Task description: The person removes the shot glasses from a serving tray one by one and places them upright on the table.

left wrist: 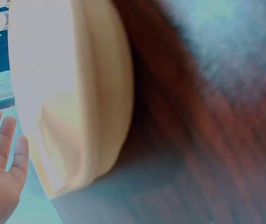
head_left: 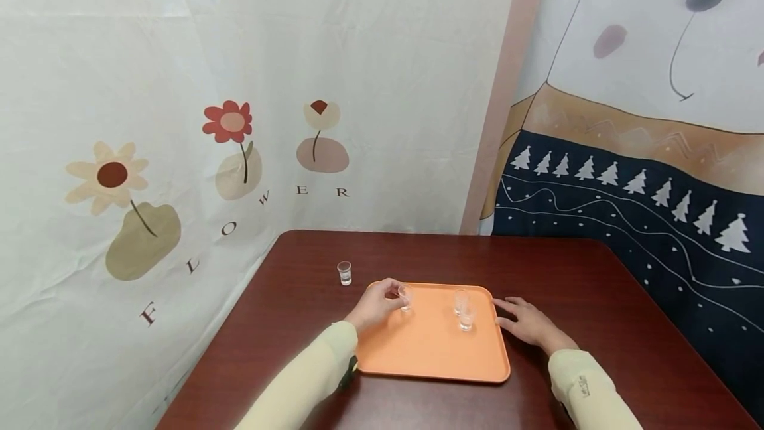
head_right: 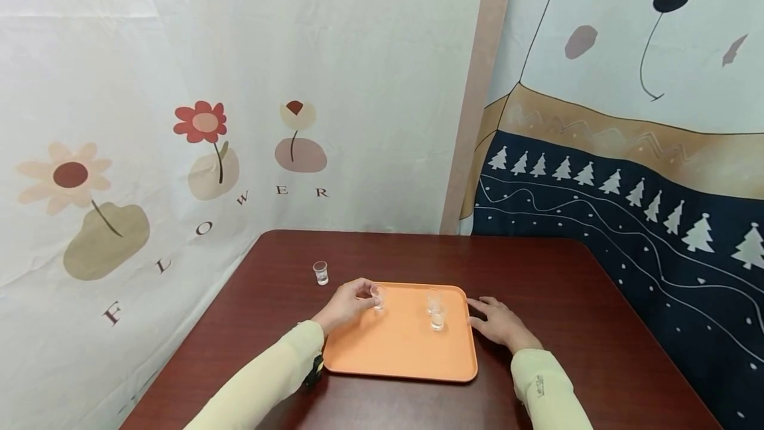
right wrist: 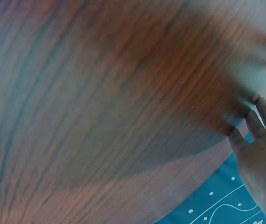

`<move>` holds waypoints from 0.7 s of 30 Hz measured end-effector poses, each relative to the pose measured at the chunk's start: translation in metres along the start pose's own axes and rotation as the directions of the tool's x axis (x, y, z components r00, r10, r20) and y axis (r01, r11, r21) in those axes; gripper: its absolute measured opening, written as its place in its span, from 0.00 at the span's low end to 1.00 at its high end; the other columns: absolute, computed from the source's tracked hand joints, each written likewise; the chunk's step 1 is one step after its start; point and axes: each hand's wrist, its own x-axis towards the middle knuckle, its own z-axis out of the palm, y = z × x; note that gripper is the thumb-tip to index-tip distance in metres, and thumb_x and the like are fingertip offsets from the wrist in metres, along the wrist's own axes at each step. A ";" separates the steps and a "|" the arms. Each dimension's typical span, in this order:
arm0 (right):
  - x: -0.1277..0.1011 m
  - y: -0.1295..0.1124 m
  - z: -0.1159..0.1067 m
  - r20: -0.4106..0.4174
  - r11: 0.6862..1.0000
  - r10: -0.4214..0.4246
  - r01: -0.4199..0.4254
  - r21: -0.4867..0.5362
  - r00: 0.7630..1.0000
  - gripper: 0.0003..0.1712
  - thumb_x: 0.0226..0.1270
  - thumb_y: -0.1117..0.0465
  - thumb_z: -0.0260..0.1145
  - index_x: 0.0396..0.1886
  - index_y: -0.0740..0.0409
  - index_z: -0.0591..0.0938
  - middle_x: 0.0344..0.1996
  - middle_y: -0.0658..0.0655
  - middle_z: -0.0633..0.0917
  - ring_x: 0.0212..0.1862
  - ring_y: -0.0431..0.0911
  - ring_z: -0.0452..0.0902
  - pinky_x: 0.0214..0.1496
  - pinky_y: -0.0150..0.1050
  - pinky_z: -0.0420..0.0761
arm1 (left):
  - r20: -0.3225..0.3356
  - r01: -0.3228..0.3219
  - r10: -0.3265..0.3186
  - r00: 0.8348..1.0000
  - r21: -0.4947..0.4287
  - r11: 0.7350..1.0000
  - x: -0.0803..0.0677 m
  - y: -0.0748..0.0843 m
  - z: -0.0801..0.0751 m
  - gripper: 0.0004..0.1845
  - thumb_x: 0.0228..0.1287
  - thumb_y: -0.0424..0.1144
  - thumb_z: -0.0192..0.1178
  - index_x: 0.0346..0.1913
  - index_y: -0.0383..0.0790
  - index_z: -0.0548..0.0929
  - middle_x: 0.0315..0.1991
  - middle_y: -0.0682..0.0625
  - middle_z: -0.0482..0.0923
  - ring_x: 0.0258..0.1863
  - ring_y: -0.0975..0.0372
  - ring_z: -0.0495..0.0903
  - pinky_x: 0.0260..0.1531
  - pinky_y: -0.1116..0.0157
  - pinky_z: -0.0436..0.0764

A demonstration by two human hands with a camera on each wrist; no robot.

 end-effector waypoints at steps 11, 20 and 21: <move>0.001 -0.003 -0.002 0.004 1.000 0.011 -0.011 0.006 1.000 0.33 0.72 0.45 0.61 0.71 0.54 0.71 0.67 0.74 0.65 0.66 0.73 0.60 0.61 0.72 0.62 | -0.091 0.010 -0.011 0.996 -0.006 1.000 0.003 0.000 -0.021 0.09 0.65 0.40 0.68 0.41 0.42 0.80 0.39 0.53 0.82 0.42 0.60 0.81 0.41 0.62 0.79; 0.001 -0.001 -0.001 0.006 1.000 0.009 -0.009 0.001 1.000 0.33 0.72 0.45 0.61 0.72 0.54 0.71 0.67 0.74 0.65 0.66 0.73 0.61 0.60 0.72 0.63 | -0.135 0.023 -0.024 0.991 -0.010 1.000 -0.001 -0.008 -0.038 0.11 0.65 0.39 0.68 0.45 0.39 0.80 0.42 0.51 0.82 0.45 0.57 0.81 0.43 0.60 0.81; 0.001 -0.001 -0.001 0.006 1.000 0.006 -0.006 0.003 1.000 0.33 0.72 0.45 0.61 0.72 0.54 0.71 0.67 0.74 0.65 0.66 0.73 0.61 0.60 0.72 0.63 | -0.143 0.019 -0.019 0.990 -0.004 1.000 -0.001 -0.009 -0.040 0.11 0.65 0.39 0.68 0.45 0.39 0.80 0.42 0.51 0.82 0.45 0.57 0.81 0.43 0.60 0.81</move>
